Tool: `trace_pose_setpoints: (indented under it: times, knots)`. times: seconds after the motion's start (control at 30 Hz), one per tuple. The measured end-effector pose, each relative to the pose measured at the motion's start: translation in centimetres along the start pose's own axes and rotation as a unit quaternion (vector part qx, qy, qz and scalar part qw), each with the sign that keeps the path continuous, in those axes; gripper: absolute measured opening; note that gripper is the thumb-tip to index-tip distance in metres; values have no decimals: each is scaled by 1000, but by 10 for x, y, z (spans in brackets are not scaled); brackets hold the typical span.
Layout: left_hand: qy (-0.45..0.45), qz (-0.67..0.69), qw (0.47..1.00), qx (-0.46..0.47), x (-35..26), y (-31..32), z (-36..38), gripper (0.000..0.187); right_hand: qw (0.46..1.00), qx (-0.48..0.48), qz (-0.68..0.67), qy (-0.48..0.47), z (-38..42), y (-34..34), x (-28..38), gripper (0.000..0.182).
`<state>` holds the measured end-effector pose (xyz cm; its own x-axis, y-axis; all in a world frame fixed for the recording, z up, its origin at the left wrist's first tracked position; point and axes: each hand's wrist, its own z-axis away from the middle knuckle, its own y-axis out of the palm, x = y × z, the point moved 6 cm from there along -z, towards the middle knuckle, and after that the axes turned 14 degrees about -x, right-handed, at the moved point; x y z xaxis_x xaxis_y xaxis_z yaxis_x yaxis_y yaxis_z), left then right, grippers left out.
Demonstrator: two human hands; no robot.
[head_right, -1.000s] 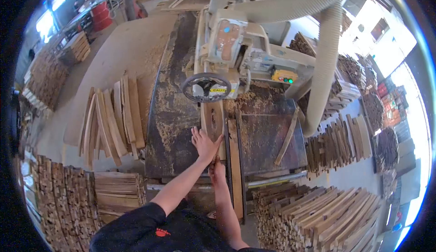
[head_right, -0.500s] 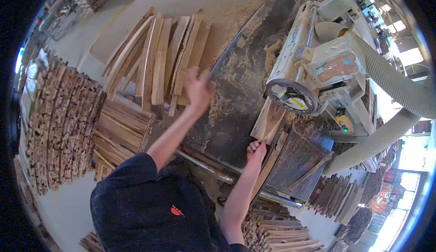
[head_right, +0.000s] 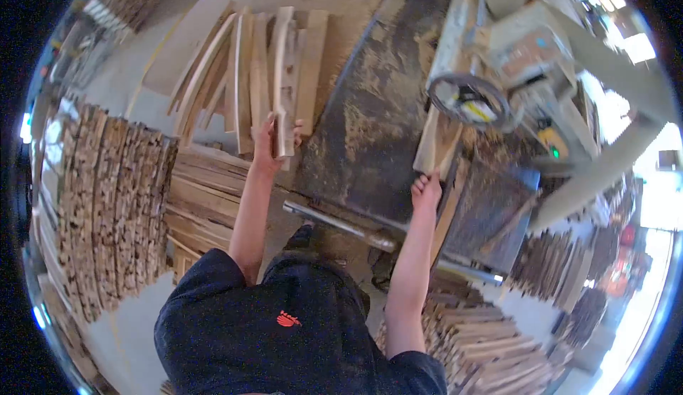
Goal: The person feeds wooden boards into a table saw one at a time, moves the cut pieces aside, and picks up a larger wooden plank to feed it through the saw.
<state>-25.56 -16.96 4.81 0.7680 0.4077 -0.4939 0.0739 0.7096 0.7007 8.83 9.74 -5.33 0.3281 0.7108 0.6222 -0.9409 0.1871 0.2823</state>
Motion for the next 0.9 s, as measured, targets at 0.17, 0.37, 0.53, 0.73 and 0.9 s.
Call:
trace_pose_setpoints:
  times: [0.17,0.37,0.53,0.73,0.9]
  knots:
    - [-11,-90,995,-51,57,-32,34,42,996,-55,45,-60,12,-8,-7,49]
    - [2,-253,963,-94,96,-48,110,42,998,7,53,21,8,1,-4,54]
    - [35,-320,942,-91,112,-57,145,39,998,-51,9,44,3,18,-11,47]
    - [49,-339,934,-103,132,-74,145,47,995,-80,-25,61,10,23,-13,45]
    - [96,-339,931,-101,149,-50,131,36,994,-98,7,43,-4,43,9,46]
